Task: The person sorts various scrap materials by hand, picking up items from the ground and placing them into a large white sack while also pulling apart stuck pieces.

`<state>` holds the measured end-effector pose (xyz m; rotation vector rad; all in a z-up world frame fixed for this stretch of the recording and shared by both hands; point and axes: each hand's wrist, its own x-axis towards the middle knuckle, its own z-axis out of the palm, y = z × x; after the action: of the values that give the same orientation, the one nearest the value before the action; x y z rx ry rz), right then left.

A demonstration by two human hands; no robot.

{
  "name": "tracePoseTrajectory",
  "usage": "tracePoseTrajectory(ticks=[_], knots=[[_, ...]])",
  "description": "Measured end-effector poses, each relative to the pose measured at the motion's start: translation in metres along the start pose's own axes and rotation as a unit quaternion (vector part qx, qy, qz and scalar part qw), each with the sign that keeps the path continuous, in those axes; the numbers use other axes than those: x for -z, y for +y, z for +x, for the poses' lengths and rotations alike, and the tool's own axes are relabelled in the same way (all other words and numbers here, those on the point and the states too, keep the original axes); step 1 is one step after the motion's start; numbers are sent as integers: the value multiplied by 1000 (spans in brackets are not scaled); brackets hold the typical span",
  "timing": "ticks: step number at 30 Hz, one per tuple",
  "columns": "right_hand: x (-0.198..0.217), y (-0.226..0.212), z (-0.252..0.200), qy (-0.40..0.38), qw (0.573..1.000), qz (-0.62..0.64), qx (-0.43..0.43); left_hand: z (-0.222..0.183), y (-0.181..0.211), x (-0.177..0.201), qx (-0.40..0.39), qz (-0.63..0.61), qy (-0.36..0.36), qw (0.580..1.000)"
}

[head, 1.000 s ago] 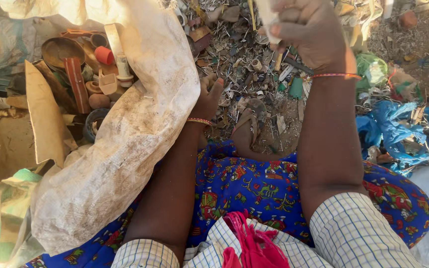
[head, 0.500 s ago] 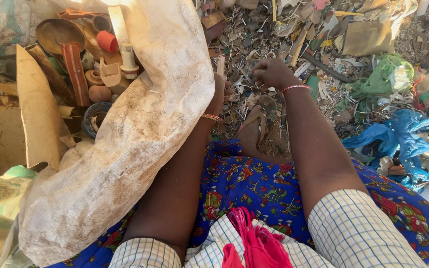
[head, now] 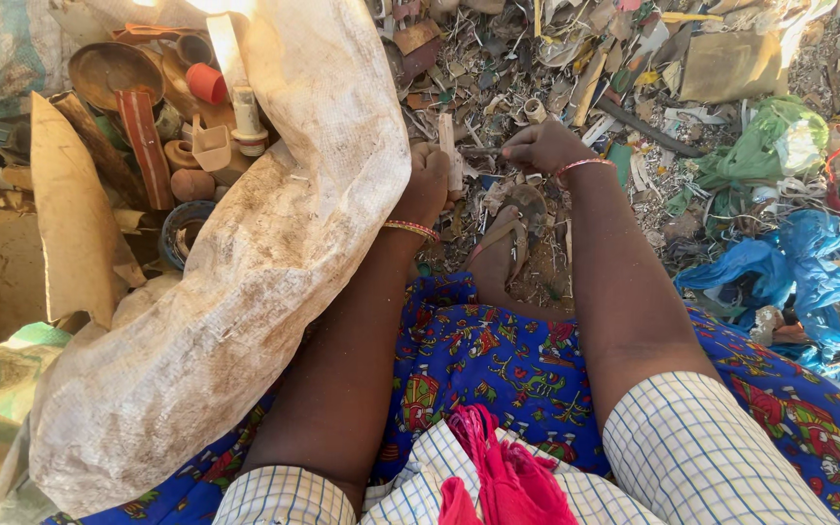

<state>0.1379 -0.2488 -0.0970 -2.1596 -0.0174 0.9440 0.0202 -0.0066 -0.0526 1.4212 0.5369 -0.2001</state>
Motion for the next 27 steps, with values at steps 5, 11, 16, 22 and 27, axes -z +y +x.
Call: tracePoseTrajectory(ticks=[5,11,16,22,27], knots=[[30,-26,-18,56,993,-29,101,3,-5,4,-14,40,6,999],[36,-35,-21,102,986,-44,123,7,-5,8,3,-64,-11,998],[32,-46,-27,53,985,129,97,5,1,9,65,-71,2,995],[25,-66,-31,97,931,297,188,8,-6,4,-14,-50,-17,999],[-3,-79,-14,161,949,129,240,9,-9,8,4,11,-8,1000]])
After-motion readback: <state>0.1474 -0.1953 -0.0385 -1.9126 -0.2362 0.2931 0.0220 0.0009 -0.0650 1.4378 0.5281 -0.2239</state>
